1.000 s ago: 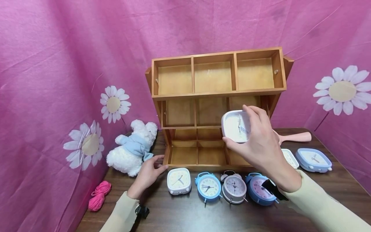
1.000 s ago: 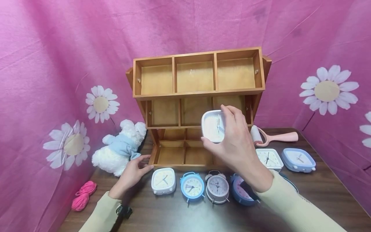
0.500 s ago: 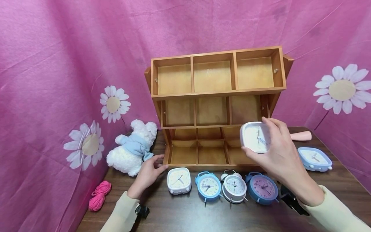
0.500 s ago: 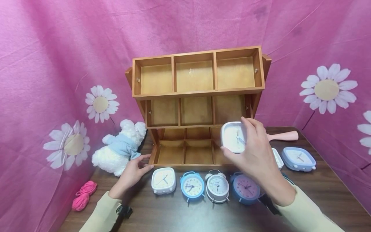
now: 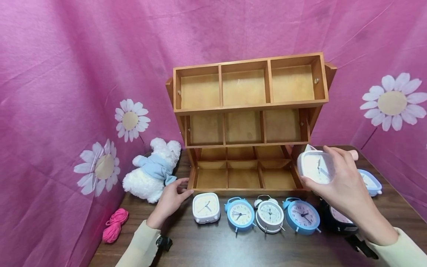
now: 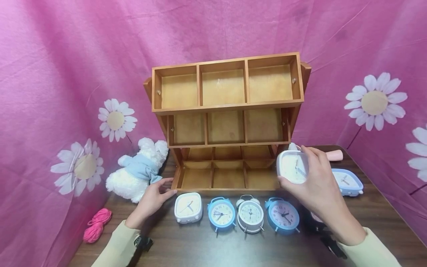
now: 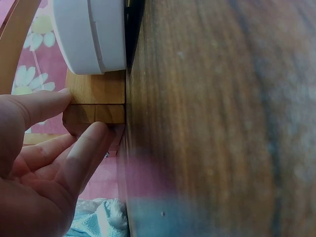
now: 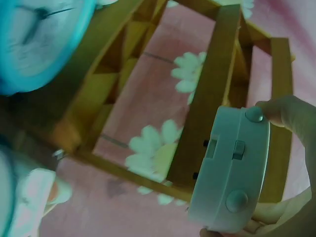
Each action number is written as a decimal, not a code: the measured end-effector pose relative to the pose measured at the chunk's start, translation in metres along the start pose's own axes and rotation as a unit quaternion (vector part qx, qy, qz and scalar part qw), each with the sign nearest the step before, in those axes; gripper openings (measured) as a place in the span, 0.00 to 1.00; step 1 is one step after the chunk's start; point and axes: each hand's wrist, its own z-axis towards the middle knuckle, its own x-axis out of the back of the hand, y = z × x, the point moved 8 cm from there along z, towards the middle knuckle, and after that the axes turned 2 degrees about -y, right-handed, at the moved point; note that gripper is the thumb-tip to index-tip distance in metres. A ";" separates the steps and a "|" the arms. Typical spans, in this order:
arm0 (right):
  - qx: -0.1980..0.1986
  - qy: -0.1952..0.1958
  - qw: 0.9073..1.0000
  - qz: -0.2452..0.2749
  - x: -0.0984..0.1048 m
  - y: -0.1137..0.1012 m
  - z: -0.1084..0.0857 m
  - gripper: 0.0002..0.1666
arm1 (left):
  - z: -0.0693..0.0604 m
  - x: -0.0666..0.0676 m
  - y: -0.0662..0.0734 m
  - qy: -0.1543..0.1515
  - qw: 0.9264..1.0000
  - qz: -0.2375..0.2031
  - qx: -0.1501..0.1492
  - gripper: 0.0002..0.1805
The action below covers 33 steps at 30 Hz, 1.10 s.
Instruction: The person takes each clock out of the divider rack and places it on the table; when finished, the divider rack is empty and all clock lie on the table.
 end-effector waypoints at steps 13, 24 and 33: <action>-0.077 -0.041 0.994 -0.063 0.016 0.081 -0.032 0.62 | -0.001 0.000 0.007 0.003 0.999 0.006 0.045 0.25; -0.099 -0.028 0.991 -0.090 0.036 0.130 -0.063 0.58 | -0.001 0.001 0.006 0.005 0.999 0.002 0.042 0.24; -0.053 0.055 0.997 -0.026 0.048 0.163 -0.089 0.56 | -0.002 0.000 0.002 0.004 1.000 -0.010 0.028 0.25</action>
